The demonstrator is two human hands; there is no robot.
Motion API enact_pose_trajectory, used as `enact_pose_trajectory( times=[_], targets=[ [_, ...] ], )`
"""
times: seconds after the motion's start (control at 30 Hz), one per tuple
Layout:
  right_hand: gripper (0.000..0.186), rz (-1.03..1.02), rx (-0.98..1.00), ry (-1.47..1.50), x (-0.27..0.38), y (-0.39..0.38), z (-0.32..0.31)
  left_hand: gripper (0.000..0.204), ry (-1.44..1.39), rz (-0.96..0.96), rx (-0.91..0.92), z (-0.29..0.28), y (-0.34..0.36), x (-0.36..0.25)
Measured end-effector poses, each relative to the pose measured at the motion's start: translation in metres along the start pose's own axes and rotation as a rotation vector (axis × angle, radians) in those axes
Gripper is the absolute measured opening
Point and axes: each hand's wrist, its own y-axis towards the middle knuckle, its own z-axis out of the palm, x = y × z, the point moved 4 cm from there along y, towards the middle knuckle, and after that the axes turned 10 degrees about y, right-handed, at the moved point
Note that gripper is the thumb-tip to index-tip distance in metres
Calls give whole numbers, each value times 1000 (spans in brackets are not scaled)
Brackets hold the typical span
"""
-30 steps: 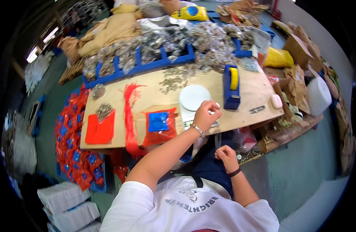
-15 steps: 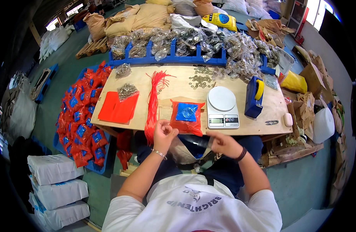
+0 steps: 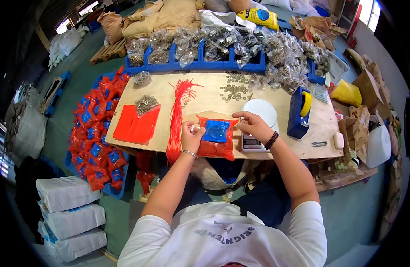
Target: The person packs metal rings and red fabric pieces into small plastic bags, weighs the bags on a digital scale, and seals them using adhesive tape from a dispenser.
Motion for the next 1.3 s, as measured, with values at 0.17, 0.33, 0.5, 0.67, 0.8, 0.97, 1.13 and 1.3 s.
enact_pose_trajectory(
  times=[0.17, 0.33, 0.5, 0.67, 0.8, 0.97, 1.13, 1.3],
  targets=[
    [34, 47, 78, 119, 4, -1, 2, 37, 77, -42, -93, -24, 1, 26],
    [32, 59, 103, 267, -6, -5, 0, 40, 692, 620, -304, -30, -51, -42],
    [30, 28, 121, 247, -20, -7, 4, 70, 739, 434, 109, 1, -61, -30],
    [29, 58, 111, 407, -27, -9, 4, 81, 564, 88, 287, 0, -39, -28],
    [28, 78, 89, 462, -17, -7, 5, 78, 670, 204, 284, -8, -31, -12],
    [26, 103, 25, 448, -24, -7, -2, 50, 543, -3, 193, -50, -39, -5],
    [25, 87, 47, 432, -23, -6, 2, 17, 470, -15, 8, -95, -55, 3],
    [25, 94, 38, 448, -23, -6, 2, 17, 669, -95, 93, -96, -80, 24]
  ],
)
